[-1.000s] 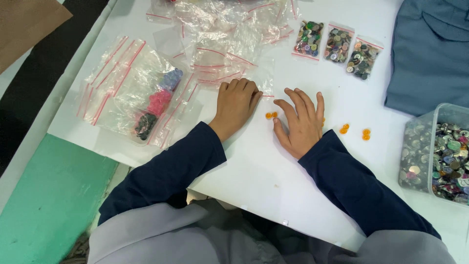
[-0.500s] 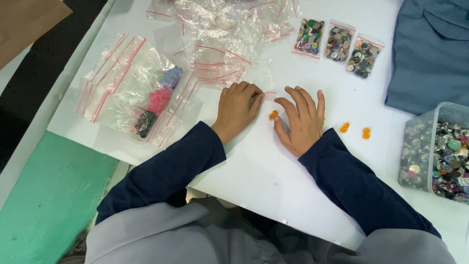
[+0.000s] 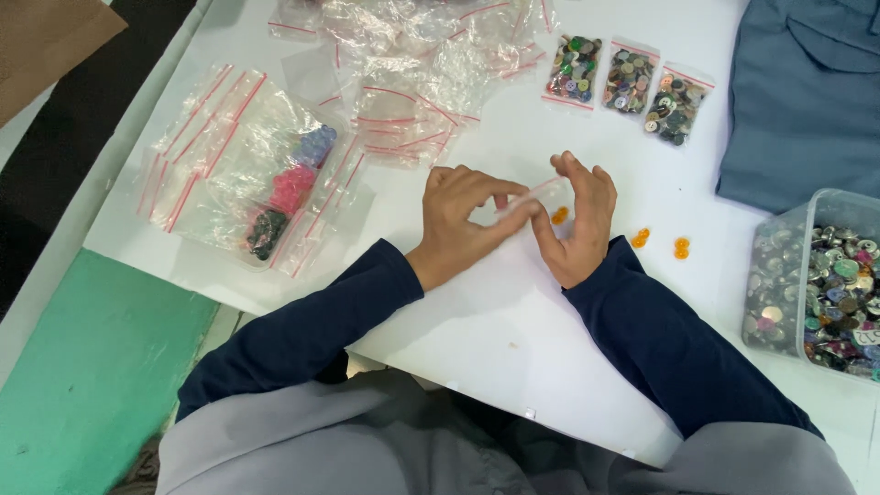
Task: Sorting buttons from a container into small plastic bags by color and type
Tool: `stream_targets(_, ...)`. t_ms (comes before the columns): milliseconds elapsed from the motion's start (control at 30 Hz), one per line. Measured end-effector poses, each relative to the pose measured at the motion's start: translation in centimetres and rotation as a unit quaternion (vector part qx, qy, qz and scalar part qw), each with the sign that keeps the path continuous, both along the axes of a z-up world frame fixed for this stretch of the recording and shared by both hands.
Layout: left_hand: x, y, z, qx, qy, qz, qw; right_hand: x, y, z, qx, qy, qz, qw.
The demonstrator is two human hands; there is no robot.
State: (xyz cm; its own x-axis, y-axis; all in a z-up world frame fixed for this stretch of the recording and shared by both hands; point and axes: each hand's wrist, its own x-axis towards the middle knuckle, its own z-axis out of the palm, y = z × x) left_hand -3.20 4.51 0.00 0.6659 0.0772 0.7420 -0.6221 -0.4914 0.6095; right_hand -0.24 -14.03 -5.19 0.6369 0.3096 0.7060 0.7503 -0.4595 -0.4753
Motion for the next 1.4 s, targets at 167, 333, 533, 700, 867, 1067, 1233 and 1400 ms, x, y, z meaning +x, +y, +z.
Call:
stream_targets(167,-1.5,-1.3,0.6,0.026,-0.039,-0.066,0.997,1.3,-2.0,-4.4,0.09,-0.066,0.049,0.993)
stream_targets(333,-1.0,-1.5,-0.6,0.103,-0.118,-0.126,0.98,0.8,-2.0,-3.9,0.127,-0.107,0.072,0.983)
stream_targets(533,-0.9,-1.2,0.3,0.017,-0.087,-0.166,0.982,0.5,-1.2,-2.8,0.083,-0.123,0.077,0.986)
stream_targets(700,-1.3,-0.8,1.8,-0.198,0.115,-0.198,0.953,0.3,-0.8,-1.4,0.094,-0.121,0.091,0.984)
stream_targets(867,-0.9,-0.7,-0.4,-0.309,0.258,-0.203,0.893,0.1,-0.7,-0.7,0.118,-0.088,0.083,0.986)
stream_targets(1067,-0.5,0.0,-2.3,-0.345,0.37,-0.239,0.829,-0.4,0.0,0.9,0.083,-0.043,0.054,0.994)
stream_targets(1233,0.2,0.2,-4.0,-0.34,0.4,-0.284,0.802,-0.6,0.5,1.4,0.065,-0.049,0.053,0.995)
stream_targets(1400,0.7,1.1,-4.6,-0.347,0.417,-0.305,0.783,-0.4,0.1,0.2,0.04,-0.06,0.046,0.996)
